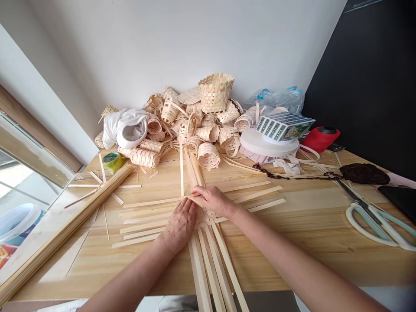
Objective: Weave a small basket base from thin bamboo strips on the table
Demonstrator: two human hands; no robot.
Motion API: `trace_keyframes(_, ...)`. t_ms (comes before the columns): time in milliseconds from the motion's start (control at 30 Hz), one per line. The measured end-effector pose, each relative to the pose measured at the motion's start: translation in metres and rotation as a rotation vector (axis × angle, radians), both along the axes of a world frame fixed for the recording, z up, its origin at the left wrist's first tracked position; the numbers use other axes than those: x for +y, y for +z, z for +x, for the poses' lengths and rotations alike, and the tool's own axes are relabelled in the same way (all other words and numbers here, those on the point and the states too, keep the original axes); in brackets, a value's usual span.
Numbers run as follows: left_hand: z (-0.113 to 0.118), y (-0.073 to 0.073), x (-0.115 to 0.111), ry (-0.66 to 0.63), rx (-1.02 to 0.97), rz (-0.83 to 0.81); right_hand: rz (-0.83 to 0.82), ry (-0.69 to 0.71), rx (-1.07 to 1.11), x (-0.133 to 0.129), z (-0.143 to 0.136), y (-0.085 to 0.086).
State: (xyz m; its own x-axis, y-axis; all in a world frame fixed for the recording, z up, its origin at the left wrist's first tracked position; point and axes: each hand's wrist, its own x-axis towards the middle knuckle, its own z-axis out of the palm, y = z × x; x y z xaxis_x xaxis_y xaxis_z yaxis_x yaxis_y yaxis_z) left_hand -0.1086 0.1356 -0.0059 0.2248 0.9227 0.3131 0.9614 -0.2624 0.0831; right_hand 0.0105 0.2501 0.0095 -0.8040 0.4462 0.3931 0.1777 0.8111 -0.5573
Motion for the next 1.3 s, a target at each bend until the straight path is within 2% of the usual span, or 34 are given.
trace_keyframes(233,-0.001,0.001,0.001,-0.07,-0.08,-0.027,0.011,-0.039,-0.094,-0.006,0.002,0.005)
trace_keyframes(367,-0.007,-0.001,0.0,-0.081,-0.188,-0.021,-0.138,-0.026,-0.056,0.0,0.0,0.01)
trace_keyframes(467,-0.022,0.007,0.002,-0.044,-0.483,-0.009,-0.325,-0.038,-0.026,0.007,-0.001,0.013)
trace_keyframes(533,-0.036,0.019,0.008,0.132,-0.805,0.032,-0.488,-0.125,0.001,0.012,-0.002,0.013)
trace_keyframes(600,-0.048,0.031,0.021,0.375,-1.235,-0.007,-0.606,-0.236,0.031,0.016,-0.004,0.01)
trace_keyframes(700,-0.058,0.046,0.046,0.436,-1.417,-0.154,-0.668,-0.348,0.048,0.018,-0.008,0.004)
trace_keyframes(833,-0.057,0.056,0.077,0.374,-1.537,-0.479,-0.744,-0.431,0.064,0.016,-0.013,0.002)
trace_keyframes(933,-0.055,0.06,0.09,0.352,-1.568,-0.616,-0.804,-0.43,0.08,0.013,-0.016,0.003)
trace_keyframes(1167,-0.055,0.055,0.101,0.42,-1.577,-0.678,-0.904,-0.379,0.164,0.009,-0.019,0.004)
trace_keyframes(1300,-0.056,0.057,0.102,0.406,-1.566,-0.617,-0.907,-0.347,0.23,0.008,-0.016,0.006)
